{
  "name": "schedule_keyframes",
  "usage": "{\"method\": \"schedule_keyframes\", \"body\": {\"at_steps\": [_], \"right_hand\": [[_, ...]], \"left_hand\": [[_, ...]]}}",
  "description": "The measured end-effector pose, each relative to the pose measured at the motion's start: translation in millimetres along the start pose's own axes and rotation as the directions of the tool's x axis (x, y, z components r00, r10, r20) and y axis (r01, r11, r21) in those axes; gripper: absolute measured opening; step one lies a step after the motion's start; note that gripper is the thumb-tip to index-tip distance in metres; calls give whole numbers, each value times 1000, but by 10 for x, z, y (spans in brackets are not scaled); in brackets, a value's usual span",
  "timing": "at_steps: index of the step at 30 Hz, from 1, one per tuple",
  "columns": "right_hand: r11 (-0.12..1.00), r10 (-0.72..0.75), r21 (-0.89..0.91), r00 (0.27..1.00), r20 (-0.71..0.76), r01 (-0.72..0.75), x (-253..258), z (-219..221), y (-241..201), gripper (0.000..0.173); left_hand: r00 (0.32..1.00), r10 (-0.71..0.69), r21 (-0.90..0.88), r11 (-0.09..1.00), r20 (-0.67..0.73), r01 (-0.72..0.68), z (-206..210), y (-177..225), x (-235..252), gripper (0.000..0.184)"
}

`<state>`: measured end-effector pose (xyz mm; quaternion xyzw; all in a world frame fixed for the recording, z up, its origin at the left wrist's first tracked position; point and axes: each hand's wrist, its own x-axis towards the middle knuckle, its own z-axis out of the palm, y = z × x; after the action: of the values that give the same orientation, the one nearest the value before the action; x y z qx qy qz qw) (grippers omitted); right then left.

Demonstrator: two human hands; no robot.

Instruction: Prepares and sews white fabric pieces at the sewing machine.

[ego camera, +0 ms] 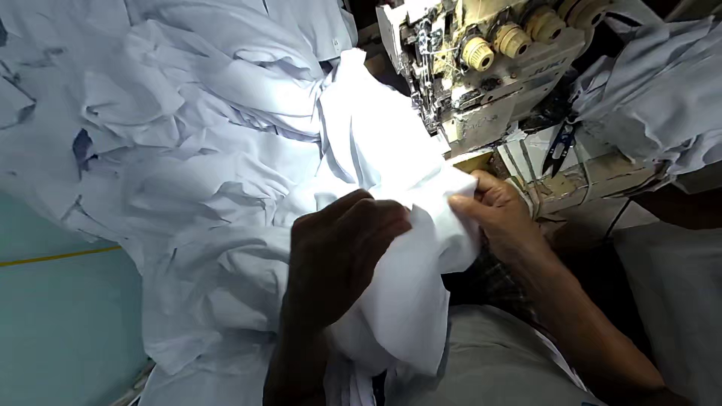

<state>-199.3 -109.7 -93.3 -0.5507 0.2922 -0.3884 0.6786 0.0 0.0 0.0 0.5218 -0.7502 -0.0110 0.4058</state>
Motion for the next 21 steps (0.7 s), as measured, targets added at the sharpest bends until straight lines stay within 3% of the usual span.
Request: {"method": "schedule_keyframes", "body": {"at_steps": [2,3,6,8,10,11,15,21], "right_hand": [[997,43,-54,996,-79,-47,-8,41,104,11],[998,56,-27,993,-105,-59,-31,66,116,13],[998,61,39,988,-140,-56,-110,144,77,15],[997,59,59,991,-119,-52,-142,179,32,11],[996,55,76,996,-75,-49,-183,198,2,12],[995,59,88,997,-56,-54,-206,201,-8,13],[989,91,118,995,-47,-85,-267,239,-55,18],[977,94,194,995,-26,-87,-302,259,15,24]], "left_hand": [[999,-28,209,978,26,22,161,-3,22,25],[998,-36,204,979,44,27,224,14,2,25],[990,-1,-90,996,141,14,328,183,-88,25],[973,92,-356,934,211,-11,329,311,-107,24],[959,171,-500,865,225,-37,326,347,-103,23],[962,162,-489,872,218,-36,327,343,-98,24],[997,4,-177,984,82,10,505,88,-81,20],[996,-93,-229,970,-18,86,683,-174,-80,9]]}}
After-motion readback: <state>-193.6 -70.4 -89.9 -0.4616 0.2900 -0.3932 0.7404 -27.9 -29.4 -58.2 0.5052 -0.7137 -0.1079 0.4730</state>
